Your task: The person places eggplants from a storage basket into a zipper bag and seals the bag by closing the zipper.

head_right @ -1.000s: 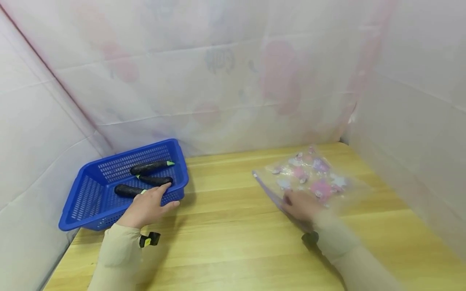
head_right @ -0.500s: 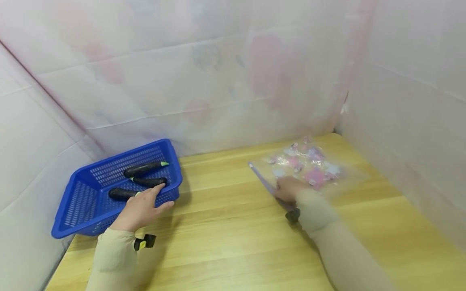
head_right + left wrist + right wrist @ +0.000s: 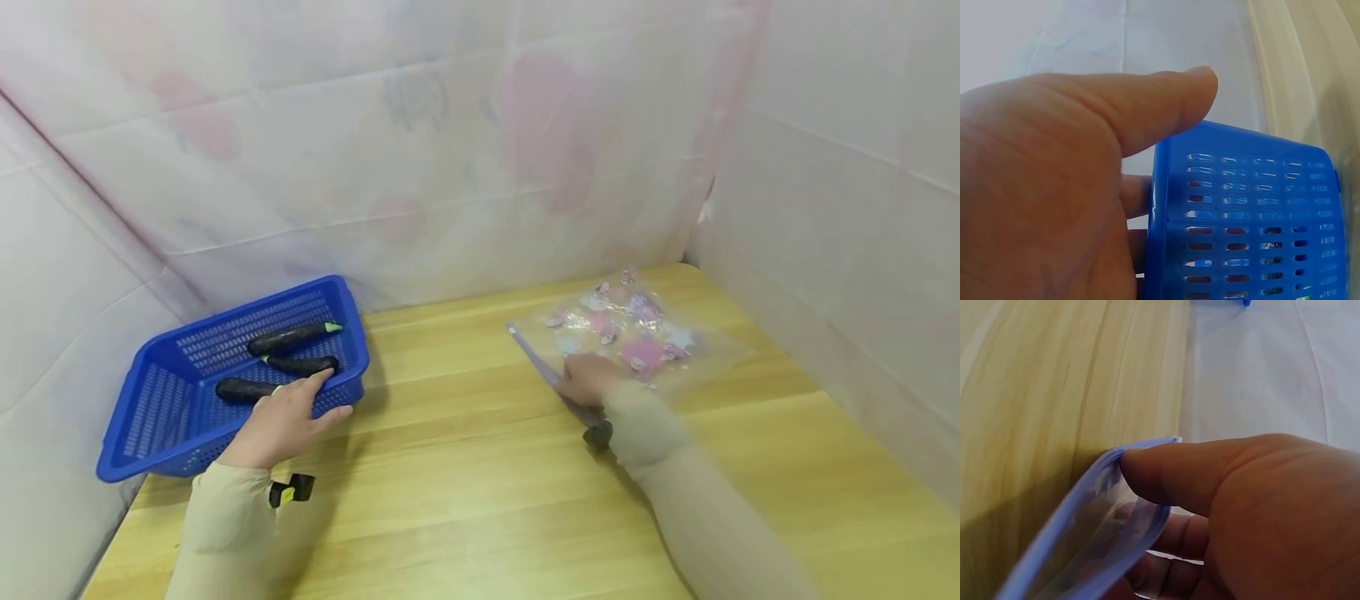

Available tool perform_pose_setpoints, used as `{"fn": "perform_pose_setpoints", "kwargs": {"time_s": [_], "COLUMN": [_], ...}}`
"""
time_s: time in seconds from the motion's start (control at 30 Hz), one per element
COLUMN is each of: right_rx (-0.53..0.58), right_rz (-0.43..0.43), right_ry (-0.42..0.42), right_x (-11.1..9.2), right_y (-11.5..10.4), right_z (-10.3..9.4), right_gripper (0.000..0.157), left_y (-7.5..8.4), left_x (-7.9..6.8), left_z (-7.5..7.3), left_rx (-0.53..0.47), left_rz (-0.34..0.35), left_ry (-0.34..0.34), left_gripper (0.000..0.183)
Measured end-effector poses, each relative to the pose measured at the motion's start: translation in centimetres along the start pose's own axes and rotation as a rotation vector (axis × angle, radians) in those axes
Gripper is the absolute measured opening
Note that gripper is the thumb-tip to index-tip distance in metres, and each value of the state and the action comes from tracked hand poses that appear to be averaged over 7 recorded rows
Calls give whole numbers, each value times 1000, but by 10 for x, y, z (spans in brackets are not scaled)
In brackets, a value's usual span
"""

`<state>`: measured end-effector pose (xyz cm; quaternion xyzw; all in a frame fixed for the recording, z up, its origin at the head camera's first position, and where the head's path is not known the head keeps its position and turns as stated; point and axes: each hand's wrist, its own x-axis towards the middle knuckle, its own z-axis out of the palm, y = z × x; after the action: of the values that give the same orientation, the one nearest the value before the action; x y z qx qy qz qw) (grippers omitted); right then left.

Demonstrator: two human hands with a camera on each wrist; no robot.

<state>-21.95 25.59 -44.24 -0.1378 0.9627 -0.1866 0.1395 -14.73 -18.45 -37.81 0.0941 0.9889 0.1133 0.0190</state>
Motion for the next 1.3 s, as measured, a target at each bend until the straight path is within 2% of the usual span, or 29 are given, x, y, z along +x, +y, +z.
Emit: {"fn": "perform_pose_setpoints", "kwargs": {"time_s": [0.2, 0.33, 0.57, 0.77, 1.0, 1.13, 1.3], "right_rx": [-32, -34, -34, -33, -48, -56, -56], "right_rz": [-26, -33, -37, -35, -114, -157, -233], "right_ry": [27, 30, 12, -12, -27, -41, -48], "right_x": [11, 20, 35, 47, 92, 115, 149], "right_y": [-5, -9, -18, -25, -37, -44, -46], "right_z": [1, 2, 2, 5, 5, 5, 6], "right_gripper": [23, 24, 22, 24, 24, 26, 26], "left_y": [-5, -8, -9, -5, -7, -10, -10], "left_x": [5, 8, 13, 13, 16, 19, 23], "left_z": [-4, -5, 1, 5, 9, 12, 18], "left_rx": [4, 8, 39, 3, -8, -7, -15], "left_rz": [-11, -19, 80, 128, 134, 141, 91], "left_ry": [-8, 4, 105, 116, 149, 155, 147], "left_gripper": [79, 70, 39, 29, 22, 23, 33]}}
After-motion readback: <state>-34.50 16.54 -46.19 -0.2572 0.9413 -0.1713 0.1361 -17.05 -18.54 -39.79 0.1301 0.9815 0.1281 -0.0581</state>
